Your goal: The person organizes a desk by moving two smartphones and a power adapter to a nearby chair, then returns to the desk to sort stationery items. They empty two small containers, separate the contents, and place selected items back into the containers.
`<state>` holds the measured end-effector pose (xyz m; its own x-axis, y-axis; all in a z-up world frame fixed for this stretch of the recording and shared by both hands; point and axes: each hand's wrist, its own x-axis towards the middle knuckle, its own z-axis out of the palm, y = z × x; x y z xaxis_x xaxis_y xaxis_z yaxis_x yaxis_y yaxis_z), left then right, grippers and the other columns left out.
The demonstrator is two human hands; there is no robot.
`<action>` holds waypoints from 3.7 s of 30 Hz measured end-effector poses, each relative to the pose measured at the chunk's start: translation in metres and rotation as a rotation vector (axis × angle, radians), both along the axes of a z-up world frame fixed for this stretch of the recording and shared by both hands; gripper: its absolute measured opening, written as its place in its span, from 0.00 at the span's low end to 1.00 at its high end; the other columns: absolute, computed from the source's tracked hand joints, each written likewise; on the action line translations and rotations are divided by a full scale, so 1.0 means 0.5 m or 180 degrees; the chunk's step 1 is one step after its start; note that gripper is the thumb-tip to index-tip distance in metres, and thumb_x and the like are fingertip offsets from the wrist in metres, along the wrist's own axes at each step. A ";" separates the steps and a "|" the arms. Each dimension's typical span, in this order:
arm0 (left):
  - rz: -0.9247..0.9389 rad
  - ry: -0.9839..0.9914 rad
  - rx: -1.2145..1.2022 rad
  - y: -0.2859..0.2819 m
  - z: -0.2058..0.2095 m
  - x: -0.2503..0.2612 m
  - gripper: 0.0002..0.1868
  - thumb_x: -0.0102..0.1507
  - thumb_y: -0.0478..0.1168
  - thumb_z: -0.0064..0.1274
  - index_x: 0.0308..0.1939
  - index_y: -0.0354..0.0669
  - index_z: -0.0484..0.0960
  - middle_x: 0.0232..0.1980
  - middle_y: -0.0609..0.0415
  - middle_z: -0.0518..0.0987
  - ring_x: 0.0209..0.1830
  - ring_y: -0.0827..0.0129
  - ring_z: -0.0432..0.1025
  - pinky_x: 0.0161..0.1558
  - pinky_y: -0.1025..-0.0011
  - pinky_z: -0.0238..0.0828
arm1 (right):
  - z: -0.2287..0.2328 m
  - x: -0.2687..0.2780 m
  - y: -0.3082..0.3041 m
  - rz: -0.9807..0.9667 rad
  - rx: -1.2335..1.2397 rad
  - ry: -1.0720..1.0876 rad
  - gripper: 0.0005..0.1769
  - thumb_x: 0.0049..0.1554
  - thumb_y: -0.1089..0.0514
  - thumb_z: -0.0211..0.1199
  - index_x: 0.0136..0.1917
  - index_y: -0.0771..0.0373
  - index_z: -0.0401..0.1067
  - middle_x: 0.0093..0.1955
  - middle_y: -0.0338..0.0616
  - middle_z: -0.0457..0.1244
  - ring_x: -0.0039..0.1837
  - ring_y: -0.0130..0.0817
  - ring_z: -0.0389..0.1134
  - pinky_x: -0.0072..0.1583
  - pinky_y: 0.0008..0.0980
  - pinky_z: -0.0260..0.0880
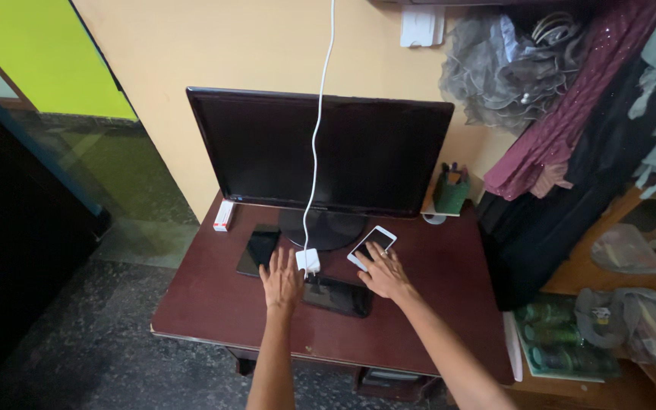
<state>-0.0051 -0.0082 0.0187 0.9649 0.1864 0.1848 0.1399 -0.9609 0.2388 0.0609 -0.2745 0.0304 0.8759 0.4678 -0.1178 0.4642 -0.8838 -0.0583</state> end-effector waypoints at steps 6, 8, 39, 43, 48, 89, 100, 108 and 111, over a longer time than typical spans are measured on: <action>0.0022 -0.0032 -0.0048 0.010 -0.033 0.003 0.38 0.63 0.54 0.53 0.75 0.51 0.61 0.78 0.47 0.58 0.78 0.54 0.51 0.71 0.38 0.47 | 0.022 -0.020 0.006 0.0104 0.0276 -0.0053 0.32 0.63 0.41 0.53 0.78 0.46 0.57 0.83 0.53 0.44 0.84 0.48 0.42 0.78 0.57 0.44; 0.0025 -0.0116 -0.0037 0.016 -0.048 0.004 0.37 0.63 0.54 0.53 0.74 0.52 0.62 0.78 0.47 0.59 0.79 0.55 0.52 0.71 0.38 0.48 | 0.021 -0.019 0.011 0.0136 0.0329 -0.0122 0.32 0.62 0.41 0.54 0.78 0.47 0.58 0.82 0.54 0.45 0.83 0.48 0.42 0.77 0.57 0.44; 0.0922 -0.0132 -0.0263 0.260 -0.121 -0.228 0.32 0.61 0.53 0.54 0.67 0.48 0.70 0.76 0.43 0.59 0.78 0.51 0.51 0.72 0.44 0.47 | -0.042 -0.055 0.362 0.0959 0.0728 0.0134 0.33 0.59 0.43 0.60 0.74 0.55 0.61 0.73 0.50 0.56 0.77 0.49 0.51 0.70 0.55 0.54; 0.0797 -0.0346 -0.0247 0.296 -0.121 -0.262 0.32 0.62 0.52 0.54 0.67 0.45 0.71 0.75 0.40 0.60 0.76 0.48 0.52 0.70 0.42 0.48 | -0.053 -0.071 0.428 0.0930 0.0568 0.0166 0.33 0.58 0.44 0.61 0.74 0.54 0.62 0.70 0.47 0.59 0.77 0.47 0.54 0.72 0.50 0.58; 0.0708 -0.0350 -0.0527 0.327 -0.120 -0.275 0.31 0.61 0.50 0.56 0.66 0.44 0.71 0.76 0.40 0.58 0.77 0.48 0.50 0.70 0.41 0.46 | -0.060 -0.065 0.504 0.0727 0.0327 0.0244 0.38 0.55 0.45 0.66 0.75 0.53 0.59 0.74 0.48 0.54 0.78 0.49 0.51 0.73 0.51 0.55; 0.0892 0.0790 -0.0599 0.237 -0.100 0.020 0.52 0.57 0.59 0.62 0.77 0.47 0.52 0.78 0.48 0.57 0.79 0.55 0.50 0.72 0.44 0.48 | -0.372 0.139 0.524 -0.1413 0.3760 0.1969 0.42 0.56 0.66 0.58 0.81 0.63 0.47 0.72 0.52 0.63 0.68 0.43 0.68 0.68 0.35 0.67; 0.1014 0.0635 -0.0331 0.202 -0.181 0.135 0.58 0.52 0.56 0.67 0.79 0.49 0.50 0.76 0.46 0.60 0.73 0.52 0.58 0.62 0.49 0.63 | -0.337 0.144 0.489 -0.1750 0.4107 0.3423 0.51 0.54 0.60 0.61 0.83 0.61 0.38 0.80 0.48 0.53 0.75 0.41 0.59 0.72 0.43 0.60; 0.1522 0.0996 -0.0943 0.206 -0.148 0.159 0.69 0.45 0.57 0.74 0.79 0.46 0.45 0.68 0.46 0.62 0.70 0.51 0.59 0.56 0.47 0.70 | -0.310 0.151 0.470 -0.2065 0.4369 0.3904 0.52 0.53 0.53 0.64 0.83 0.58 0.41 0.78 0.46 0.56 0.77 0.40 0.57 0.70 0.47 0.62; 0.1515 0.0831 -0.1359 0.208 -0.158 0.156 0.73 0.39 0.50 0.78 0.78 0.43 0.44 0.69 0.40 0.60 0.70 0.47 0.59 0.56 0.47 0.71 | -0.308 0.154 0.473 -0.2264 0.4402 0.4015 0.48 0.52 0.54 0.64 0.81 0.55 0.47 0.73 0.46 0.59 0.74 0.43 0.60 0.66 0.47 0.66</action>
<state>0.0731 0.0960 -0.0603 0.7630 0.6056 -0.2262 0.6276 -0.6100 0.4838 0.1379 -0.0381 -0.1235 0.6393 0.4367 -0.6329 -0.7238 0.0639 -0.6870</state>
